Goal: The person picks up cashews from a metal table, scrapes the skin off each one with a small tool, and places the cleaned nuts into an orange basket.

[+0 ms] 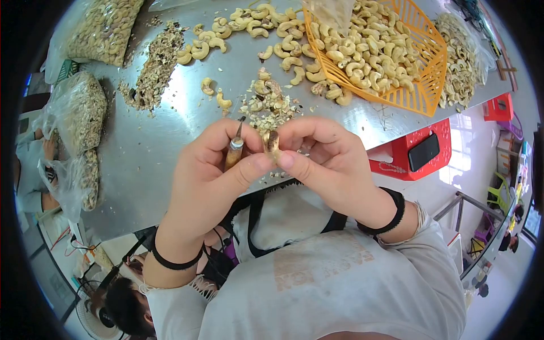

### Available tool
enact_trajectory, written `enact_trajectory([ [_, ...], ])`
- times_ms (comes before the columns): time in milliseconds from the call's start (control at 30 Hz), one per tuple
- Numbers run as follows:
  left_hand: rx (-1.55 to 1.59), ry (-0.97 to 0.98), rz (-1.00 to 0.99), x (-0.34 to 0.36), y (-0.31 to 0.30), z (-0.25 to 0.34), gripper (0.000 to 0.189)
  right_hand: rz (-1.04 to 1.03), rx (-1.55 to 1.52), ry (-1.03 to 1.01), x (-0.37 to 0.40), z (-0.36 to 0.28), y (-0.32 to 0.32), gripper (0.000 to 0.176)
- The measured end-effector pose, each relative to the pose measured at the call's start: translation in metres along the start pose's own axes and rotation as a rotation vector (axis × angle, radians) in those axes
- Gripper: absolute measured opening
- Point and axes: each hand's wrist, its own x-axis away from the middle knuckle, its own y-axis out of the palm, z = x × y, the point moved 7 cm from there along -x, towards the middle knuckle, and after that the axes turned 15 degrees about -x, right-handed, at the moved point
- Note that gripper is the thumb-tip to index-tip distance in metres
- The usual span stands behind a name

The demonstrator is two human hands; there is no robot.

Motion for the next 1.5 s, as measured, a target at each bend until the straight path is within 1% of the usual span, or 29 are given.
enact_trajectory([
  [100, 0.006, 0.0, -0.038, 0.003, 0.003, -0.001, 0.015, -0.05, -0.061, 0.039, 0.001, 0.001, 0.001, 0.016],
  [167, -0.198, 0.048, -0.007, 0.005, 0.002, 0.005, 0.013, -0.054, -0.099, 0.054, 0.0, 0.001, 0.001, 0.015],
  [200, -0.198, 0.047, -0.008, 0.005, 0.005, 0.003, 0.013, -0.059, -0.137, 0.067, 0.0, 0.001, 0.001, 0.014],
  [233, -0.152, 0.179, 0.042, 0.005, 0.007, 0.01, 0.016, -0.057, -0.137, 0.067, 0.0, -0.001, 0.001, 0.014],
  [267, -0.106, 0.31, 0.093, 0.008, 0.007, 0.018, 0.018, -0.074, -0.19, 0.137, 0.001, -0.002, 0.002, 0.013],
  [300, -0.105, 0.309, 0.092, 0.009, 0.005, 0.019, 0.018, -0.091, -0.244, 0.208, 0.002, -0.001, 0.003, 0.013],
  [367, -0.37, 0.336, 0.001, 0.014, 0.009, 0.026, 0.03, -0.097, -0.269, 0.243, 0.002, 0.0, 0.004, 0.012],
  [400, -0.37, 0.335, 0.001, 0.014, 0.007, 0.025, 0.03, -0.104, -0.294, 0.279, 0.003, 0.002, 0.004, 0.011],
  [467, -0.458, 0.394, -0.077, 0.014, 0.011, 0.023, 0.04, -0.114, -0.28, 0.298, 0.003, 0.001, 0.003, 0.011],
  [500, -0.458, 0.393, -0.077, 0.014, 0.011, 0.023, 0.04, -0.125, -0.266, 0.316, 0.003, 0.0, 0.004, 0.01],
  [567, -0.534, 0.472, -0.054, 0.016, 0.014, 0.03, 0.045, -0.136, -0.268, 0.325, 0.002, -0.001, 0.005, 0.011],
  [700, -0.649, 0.484, -0.046, 0.016, 0.013, 0.036, 0.045, -0.136, -0.261, 0.358, 0.002, -0.003, 0.005, 0.012],
  [767, -0.756, 0.569, 0.024, 0.017, 0.012, 0.038, 0.043, -0.125, -0.254, 0.361, 0.003, -0.002, 0.004, 0.012],
  [833, -0.798, 0.579, 0.038, 0.018, 0.011, 0.04, 0.041, -0.114, -0.248, 0.364, 0.004, 0.0, 0.003, 0.012],
  [900, -0.841, 0.59, 0.052, 0.017, 0.011, 0.04, 0.039, -0.15, -0.24, 0.341, 0.003, -0.001, 0.005, 0.012],
  [967, -0.841, 0.687, 0.104, 0.018, 0.011, 0.043, 0.036, -0.16, -0.261, 0.311, 0.004, 0.002, 0.005, 0.012],
  [1033, -0.832, 0.68, 0.117, 0.015, 0.008, 0.041, 0.035, -0.169, -0.282, 0.28, 0.004, 0.0, 0.005, 0.012],
  [1100, -0.823, 0.673, 0.129, 0.015, 0.006, 0.041, 0.034, -0.13, -0.265, 0.382, 0.004, 0.003, 0.003, 0.01],
  [1167, -0.699, 0.502, 0.055, 0.013, 0.004, 0.034, 0.034, -0.121, -0.278, 0.377, 0.004, 0.0, 0.003, 0.01],
  [1200, -0.699, 0.501, 0.055, 0.015, 0.005, 0.037, 0.034, -0.112, -0.292, 0.371, 0.004, 0.0, 0.003, 0.009],
  [1267, -0.579, 0.405, 0.007, 0.013, 0.008, 0.035, 0.035, -0.131, -0.301, 0.338, 0.002, -0.002, 0.005, 0.009],
  [1300, -0.578, 0.405, 0.007, 0.013, 0.007, 0.033, 0.035, -0.149, -0.311, 0.306, 0.002, -0.004, 0.007, 0.009],
  [1400, -0.626, 0.446, -0.018, 0.013, 0.007, 0.031, 0.038, -0.178, -0.267, 0.302, 0.002, -0.005, 0.005, 0.009],
  [1467, -0.797, 0.535, 0.008, 0.015, 0.01, 0.037, 0.038, -0.182, -0.243, 0.307, 0.002, -0.006, 0.004, 0.009],
  [1500, -0.796, 0.534, 0.007, 0.014, 0.01, 0.036, 0.038, -0.186, -0.219, 0.312, 0.002, -0.005, 0.004, 0.009],
])
